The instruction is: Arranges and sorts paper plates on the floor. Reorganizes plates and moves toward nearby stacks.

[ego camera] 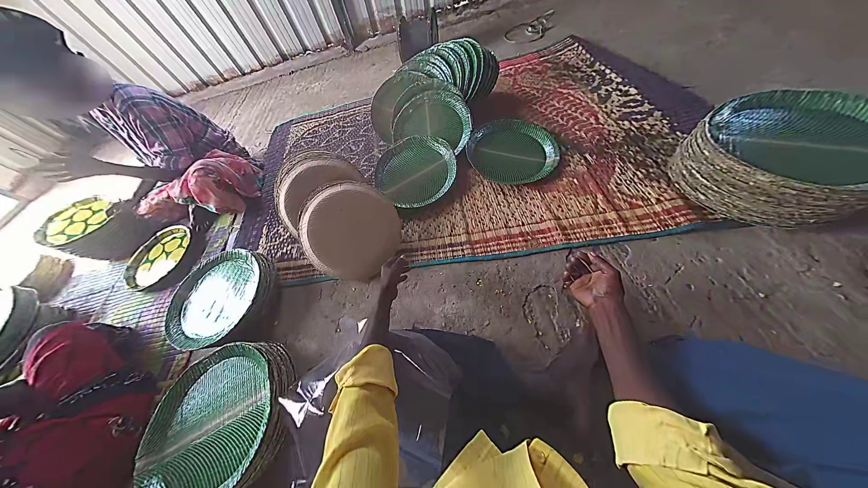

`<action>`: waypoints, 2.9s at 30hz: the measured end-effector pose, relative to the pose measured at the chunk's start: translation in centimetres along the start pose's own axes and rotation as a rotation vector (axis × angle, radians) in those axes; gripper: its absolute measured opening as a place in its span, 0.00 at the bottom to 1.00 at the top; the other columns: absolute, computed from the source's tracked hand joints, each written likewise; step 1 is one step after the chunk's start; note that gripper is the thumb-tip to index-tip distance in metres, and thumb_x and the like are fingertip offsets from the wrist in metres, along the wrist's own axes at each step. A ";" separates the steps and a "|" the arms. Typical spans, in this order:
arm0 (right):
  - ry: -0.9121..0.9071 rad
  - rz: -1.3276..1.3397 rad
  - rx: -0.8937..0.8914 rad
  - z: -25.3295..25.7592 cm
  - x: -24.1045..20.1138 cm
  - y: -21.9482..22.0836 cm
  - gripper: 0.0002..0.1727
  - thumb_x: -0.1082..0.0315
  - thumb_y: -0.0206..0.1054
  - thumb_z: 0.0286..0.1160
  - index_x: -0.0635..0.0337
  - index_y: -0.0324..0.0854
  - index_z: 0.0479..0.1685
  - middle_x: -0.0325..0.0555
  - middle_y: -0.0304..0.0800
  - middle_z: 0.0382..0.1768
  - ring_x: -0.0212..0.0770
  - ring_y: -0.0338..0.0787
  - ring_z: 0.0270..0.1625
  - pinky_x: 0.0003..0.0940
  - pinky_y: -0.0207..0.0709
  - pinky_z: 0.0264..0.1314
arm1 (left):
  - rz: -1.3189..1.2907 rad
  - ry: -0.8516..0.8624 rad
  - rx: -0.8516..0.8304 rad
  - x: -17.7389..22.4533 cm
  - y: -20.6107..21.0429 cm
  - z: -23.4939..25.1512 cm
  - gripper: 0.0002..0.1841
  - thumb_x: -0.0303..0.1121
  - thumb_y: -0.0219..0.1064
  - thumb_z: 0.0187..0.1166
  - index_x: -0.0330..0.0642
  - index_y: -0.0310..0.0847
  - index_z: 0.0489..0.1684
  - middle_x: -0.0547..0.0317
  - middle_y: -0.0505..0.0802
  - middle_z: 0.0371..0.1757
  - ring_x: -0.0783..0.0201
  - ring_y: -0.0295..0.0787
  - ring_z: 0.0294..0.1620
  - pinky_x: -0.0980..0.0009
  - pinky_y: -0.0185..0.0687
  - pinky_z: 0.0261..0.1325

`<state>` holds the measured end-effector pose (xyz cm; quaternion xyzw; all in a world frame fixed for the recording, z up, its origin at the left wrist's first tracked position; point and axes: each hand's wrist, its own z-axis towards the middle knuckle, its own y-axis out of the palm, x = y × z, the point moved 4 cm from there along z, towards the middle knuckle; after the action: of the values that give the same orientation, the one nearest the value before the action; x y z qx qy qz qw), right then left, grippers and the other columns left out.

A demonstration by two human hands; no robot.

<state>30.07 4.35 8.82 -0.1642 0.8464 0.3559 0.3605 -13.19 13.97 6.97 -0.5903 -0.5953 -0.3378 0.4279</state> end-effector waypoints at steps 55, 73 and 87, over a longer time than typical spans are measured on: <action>-0.155 0.120 0.153 8.1 -9.1 -3.4 0.11 0.60 0.50 0.90 0.54 0.73 0.54 0.41 0.83 0.37 0.33 0.81 0.25 0.27 0.77 0.25 | 1.169 0.570 -0.757 -1.9 16.6 -2.1 0.21 0.34 0.57 0.89 0.31 0.80 0.73 0.34 0.90 0.64 0.39 0.89 0.64 0.42 0.78 0.72; -0.291 -0.308 0.472 16.6 -18.3 -6.8 0.13 0.61 0.58 0.87 0.59 0.77 0.59 0.44 0.86 0.37 0.35 0.84 0.28 0.30 0.79 0.30 | 0.217 0.789 -0.122 -5.2 11.1 5.2 0.21 0.34 0.57 0.86 0.15 0.81 0.50 0.47 0.92 0.35 0.77 0.88 0.33 0.79 0.85 0.45; -0.308 -0.072 0.484 22.6 -18.7 -11.9 0.36 0.40 0.44 0.92 0.56 0.55 0.88 0.56 0.74 0.76 0.47 0.86 0.66 0.40 0.83 0.60 | 0.252 0.785 -0.091 -7.1 9.4 7.2 0.28 0.45 0.58 0.87 0.17 0.83 0.48 0.45 0.92 0.35 0.78 0.87 0.33 0.79 0.85 0.45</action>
<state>60.42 12.76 5.64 -0.0476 0.8357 0.1513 0.5258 -5.12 18.27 -3.34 -0.5032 -0.2942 -0.5082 0.6339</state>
